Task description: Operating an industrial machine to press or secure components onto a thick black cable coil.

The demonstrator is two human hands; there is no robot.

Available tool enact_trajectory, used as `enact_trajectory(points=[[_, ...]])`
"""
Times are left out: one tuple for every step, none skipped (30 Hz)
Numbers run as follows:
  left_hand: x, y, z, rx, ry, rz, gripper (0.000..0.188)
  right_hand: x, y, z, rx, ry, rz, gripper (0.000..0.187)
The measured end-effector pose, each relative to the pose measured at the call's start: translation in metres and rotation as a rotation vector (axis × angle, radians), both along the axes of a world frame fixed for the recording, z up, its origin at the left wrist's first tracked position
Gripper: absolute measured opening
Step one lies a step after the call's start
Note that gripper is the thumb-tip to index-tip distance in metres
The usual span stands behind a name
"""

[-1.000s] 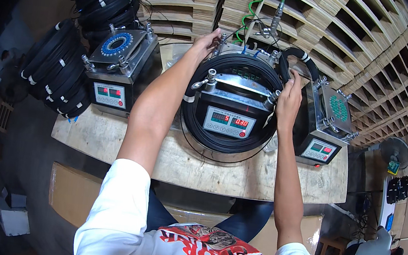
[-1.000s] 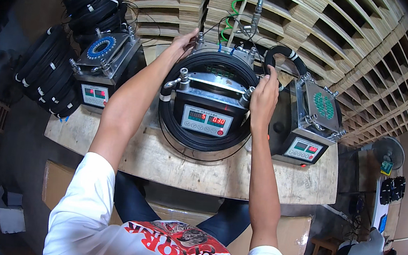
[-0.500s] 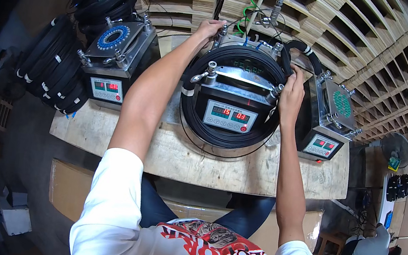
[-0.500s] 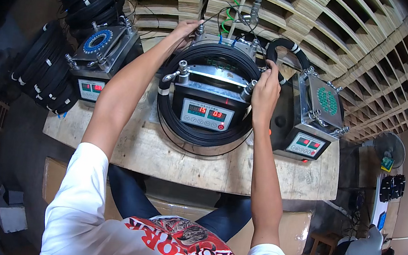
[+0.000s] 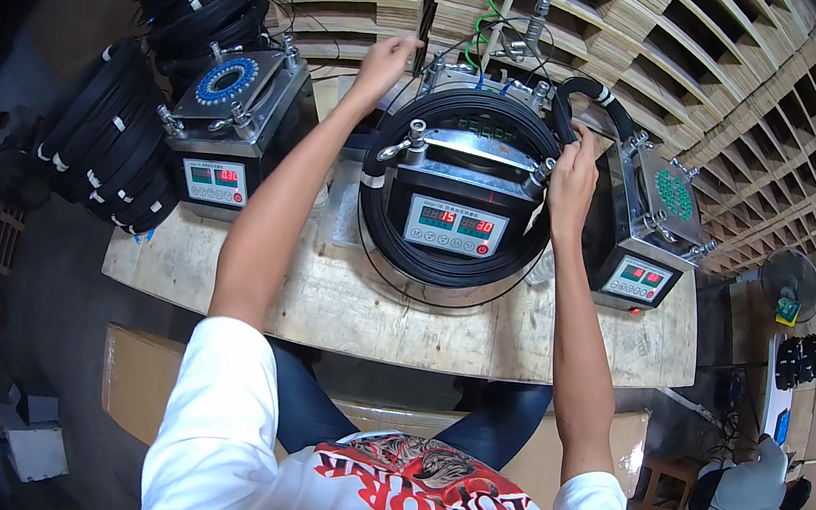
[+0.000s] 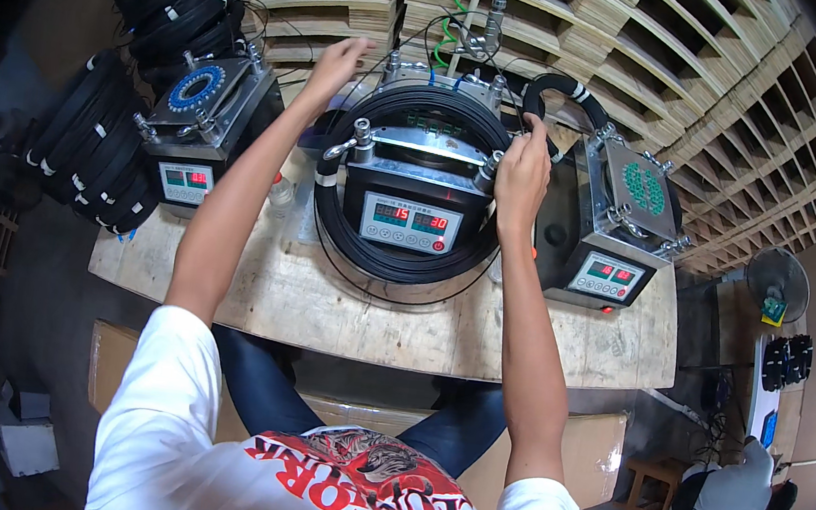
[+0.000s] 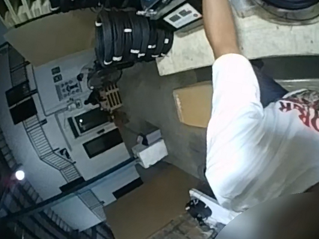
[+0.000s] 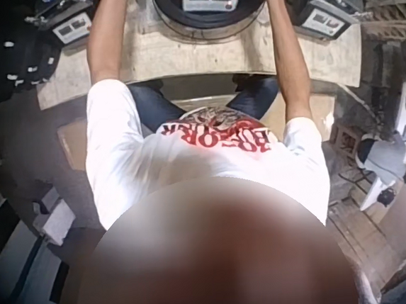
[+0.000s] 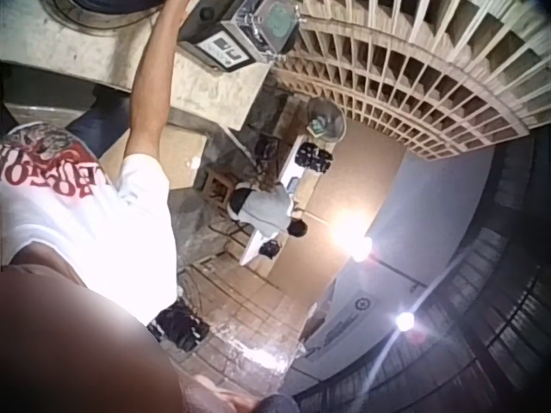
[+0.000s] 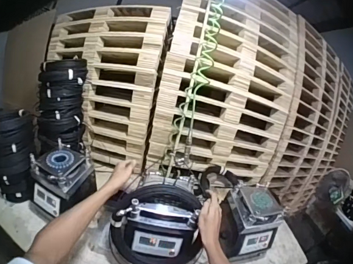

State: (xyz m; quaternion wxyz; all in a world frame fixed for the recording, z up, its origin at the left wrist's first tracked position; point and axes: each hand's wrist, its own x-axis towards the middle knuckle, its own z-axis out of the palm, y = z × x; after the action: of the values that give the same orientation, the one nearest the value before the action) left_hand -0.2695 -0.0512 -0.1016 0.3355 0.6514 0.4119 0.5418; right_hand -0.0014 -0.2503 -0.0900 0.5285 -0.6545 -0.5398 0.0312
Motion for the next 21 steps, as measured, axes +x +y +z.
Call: enact_trajectory(points=[[-0.008,-0.015,-0.001,0.083,0.031,0.059,0.038,0.002,0.0,-0.001,0.009,-0.012,-0.008,0.037],[-0.012,-0.038,-0.001,0.166,0.059,0.114,0.037,0.005,0.0,-0.004,0.017,-0.027,-0.021,0.037],[-0.004,-0.078,0.006,0.235,0.05,0.156,0.035,0.014,-0.001,-0.007,0.017,-0.03,-0.039,0.037],[-0.008,-0.113,0.014,0.27,0.132,0.205,0.034,0.016,-0.001,-0.007,0.021,-0.036,-0.041,0.037],[-0.014,-0.136,0.012,0.306,0.159,0.189,0.029,0.013,0.001,-0.006,0.031,-0.038,-0.033,0.037],[-0.017,-0.163,0.015,0.37,0.223,0.107,0.023,0.012,0.001,-0.007,0.038,-0.03,-0.028,0.037],[-0.021,-0.181,0.014,0.378,0.231,0.112,0.023,0.011,0.001,-0.007,0.036,-0.024,-0.025,0.037],[-0.022,-0.193,0.012,0.474,0.393,0.11,0.02,0.01,0.002,-0.007,0.034,-0.02,-0.023,0.038],[-0.024,-0.199,0.011,0.568,0.554,0.108,0.019,0.009,0.002,-0.007,0.042,-0.016,-0.02,0.038],[-0.026,-0.199,0.008,0.574,0.556,0.113,0.019,0.009,0.002,-0.006,0.042,-0.015,-0.024,0.038],[-0.026,-0.198,0.005,0.573,0.565,0.093,0.02,0.009,0.002,-0.006,0.043,-0.015,-0.027,0.038],[-0.027,-0.196,0.002,0.572,0.572,0.073,0.021,0.008,0.002,-0.006,0.049,-0.016,-0.025,0.038],[-0.027,-0.195,0.004,0.577,0.569,0.076,0.021,0.008,0.001,-0.006,0.047,-0.014,-0.03,0.038],[-0.027,-0.194,0.006,0.302,0.513,0.046,0.022,0.009,0.001,-0.007,0.045,-0.013,-0.035,0.038],[-0.026,-0.194,0.008,0.027,0.45,0.015,0.023,0.01,0.0,-0.007,0.05,-0.017,-0.034,0.038],[-0.027,-0.195,0.009,0.032,0.448,0.018,0.023,0.008,-0.001,-0.007,0.044,-0.019,-0.031,0.038],[-0.027,-0.195,0.009,0.144,0.45,0.073,0.024,0.007,-0.002,-0.006,0.037,-0.021,-0.027,0.038],[-0.027,-0.196,0.009,0.256,0.451,0.129,0.025,0.007,-0.001,-0.005,0.011,0.0,-0.025,0.038],[-0.026,-0.199,0.009,0.257,0.45,0.13,0.025,0.006,-0.002,-0.004,0.012,0.0,-0.024,0.038],[-0.024,-0.201,0.009,0.281,0.452,0.136,0.024,0.005,-0.001,-0.003,0.04,-0.02,-0.036,0.038],[-0.022,-0.204,0.009,0.304,0.454,0.141,0.023,0.004,-0.002,-0.003,0.068,-0.04,-0.047,0.037]])
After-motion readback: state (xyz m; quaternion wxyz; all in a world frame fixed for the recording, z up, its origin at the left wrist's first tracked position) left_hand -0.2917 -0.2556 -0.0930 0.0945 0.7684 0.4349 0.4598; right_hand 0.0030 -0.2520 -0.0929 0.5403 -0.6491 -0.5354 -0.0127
